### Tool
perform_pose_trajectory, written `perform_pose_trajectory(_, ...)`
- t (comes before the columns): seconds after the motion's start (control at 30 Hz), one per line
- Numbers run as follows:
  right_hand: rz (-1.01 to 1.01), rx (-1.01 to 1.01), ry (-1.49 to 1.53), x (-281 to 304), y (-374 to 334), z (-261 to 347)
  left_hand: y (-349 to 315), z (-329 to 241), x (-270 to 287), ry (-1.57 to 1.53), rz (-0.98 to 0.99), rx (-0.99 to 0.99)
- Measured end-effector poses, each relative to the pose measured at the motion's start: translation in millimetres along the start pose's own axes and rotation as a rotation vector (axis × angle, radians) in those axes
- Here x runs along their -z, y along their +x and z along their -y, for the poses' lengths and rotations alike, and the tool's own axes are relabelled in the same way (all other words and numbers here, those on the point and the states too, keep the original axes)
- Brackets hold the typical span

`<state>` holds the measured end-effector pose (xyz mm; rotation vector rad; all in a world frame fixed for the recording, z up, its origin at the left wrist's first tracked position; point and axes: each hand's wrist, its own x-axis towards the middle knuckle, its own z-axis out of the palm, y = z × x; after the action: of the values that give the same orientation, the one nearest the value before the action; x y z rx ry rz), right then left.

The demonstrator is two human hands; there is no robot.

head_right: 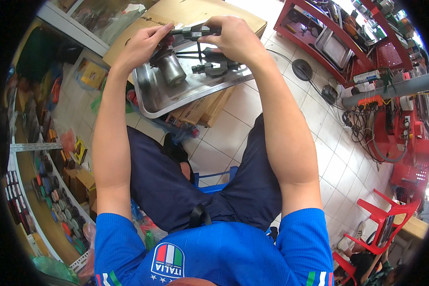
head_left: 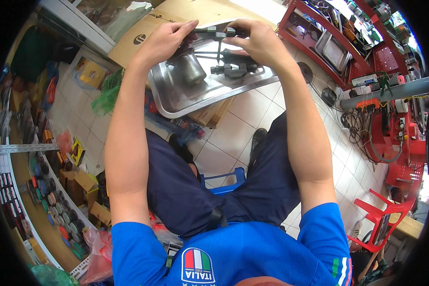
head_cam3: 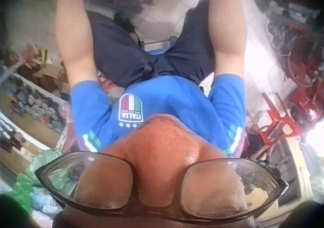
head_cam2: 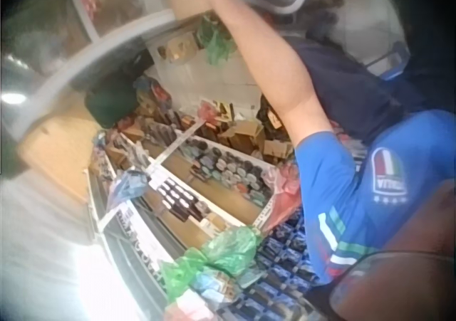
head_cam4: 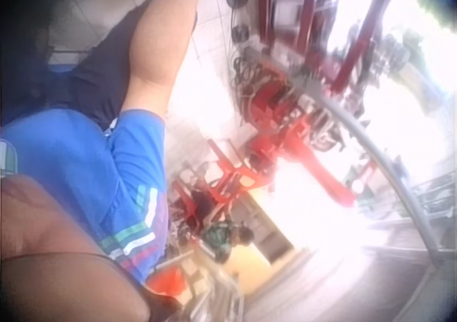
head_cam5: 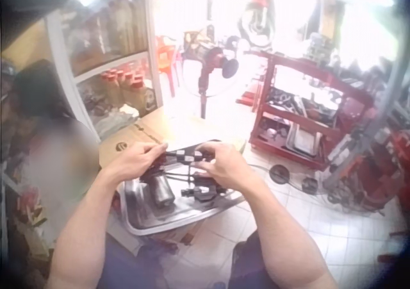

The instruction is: The person holds a camshaft and manually fits rocker arms onto it while working over a metal tray.

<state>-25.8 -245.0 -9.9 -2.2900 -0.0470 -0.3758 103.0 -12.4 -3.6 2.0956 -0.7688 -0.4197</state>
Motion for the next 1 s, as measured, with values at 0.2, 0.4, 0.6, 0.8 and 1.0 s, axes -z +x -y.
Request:
perform_pose_trajectory(0.2,0.000,-0.024,-0.051,10,-8,19,-17,-14,-7,-0.090,-0.112,-0.248)
perform_pose_trajectory(0.4,-0.034,0.034,-0.108,6,-6,9,-20,-23,-1,0.031,-0.026,-0.151)
perform_pose_trajectory(0.6,-0.001,-0.060,0.012,3,-5,9,-10,-7,-4,0.034,-0.051,-0.087)
perform_pose_trajectory(0.8,0.023,-0.106,0.086,6,-6,8,-4,-2,-2,0.064,-0.063,-0.103)
perform_pose_trajectory(1.0,-0.011,0.030,-0.019,5,-3,1,-14,-13,0,0.013,-0.059,-0.161)
